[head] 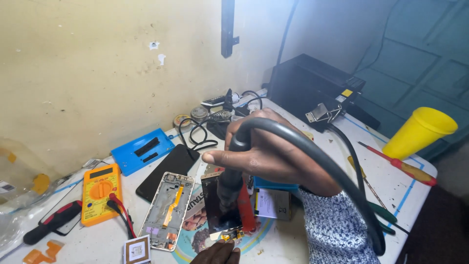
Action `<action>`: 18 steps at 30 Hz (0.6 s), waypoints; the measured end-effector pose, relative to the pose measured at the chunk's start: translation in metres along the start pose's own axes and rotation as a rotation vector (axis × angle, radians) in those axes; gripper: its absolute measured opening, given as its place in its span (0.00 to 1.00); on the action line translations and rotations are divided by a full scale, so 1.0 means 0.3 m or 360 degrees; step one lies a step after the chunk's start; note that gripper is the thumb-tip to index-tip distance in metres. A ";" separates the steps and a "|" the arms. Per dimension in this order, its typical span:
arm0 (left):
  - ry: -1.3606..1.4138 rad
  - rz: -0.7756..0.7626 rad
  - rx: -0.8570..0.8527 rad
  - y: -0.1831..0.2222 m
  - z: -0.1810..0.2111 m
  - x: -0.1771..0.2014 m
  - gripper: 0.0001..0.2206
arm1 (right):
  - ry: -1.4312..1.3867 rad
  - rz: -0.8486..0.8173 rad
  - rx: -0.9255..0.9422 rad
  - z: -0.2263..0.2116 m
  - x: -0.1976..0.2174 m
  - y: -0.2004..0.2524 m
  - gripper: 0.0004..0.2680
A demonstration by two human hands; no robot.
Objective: Applying heat to a smartphone frame to soften adhesive and prying the screen off for repair.
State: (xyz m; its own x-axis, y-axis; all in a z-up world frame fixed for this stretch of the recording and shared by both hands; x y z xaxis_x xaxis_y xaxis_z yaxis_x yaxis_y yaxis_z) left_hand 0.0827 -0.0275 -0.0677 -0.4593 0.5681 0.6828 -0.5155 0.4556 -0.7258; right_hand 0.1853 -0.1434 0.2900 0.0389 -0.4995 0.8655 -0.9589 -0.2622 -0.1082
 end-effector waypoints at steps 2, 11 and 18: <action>-0.0023 -0.0019 0.0034 0.016 -0.002 -0.024 0.18 | -0.0173 0.0112 0.0043 0.026 0.015 0.012 0.14; 0.0133 -0.0173 0.0182 0.080 -0.046 -0.135 0.16 | -0.1421 0.1998 -0.0484 0.781 0.333 0.237 0.11; 0.0203 -0.0197 0.0263 0.137 -0.102 -0.229 0.16 | -0.2892 0.1899 -0.0797 1.018 0.131 0.208 0.28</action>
State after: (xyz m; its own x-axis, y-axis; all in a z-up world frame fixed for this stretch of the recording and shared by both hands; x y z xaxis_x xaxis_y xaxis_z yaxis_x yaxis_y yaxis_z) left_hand 0.1152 -0.0269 -0.1469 -0.2956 0.6017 0.7420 -0.6783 0.4147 -0.6065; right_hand 0.2127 -0.4316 0.1680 -0.5824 -0.2941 -0.7578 -0.6908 0.6705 0.2707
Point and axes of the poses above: each hand's wrist, its own y-axis away from the middle knuckle, its own x-axis out of the back of the hand, z = x × y, the point moved 7 cm from there along -y, towards the middle knuckle
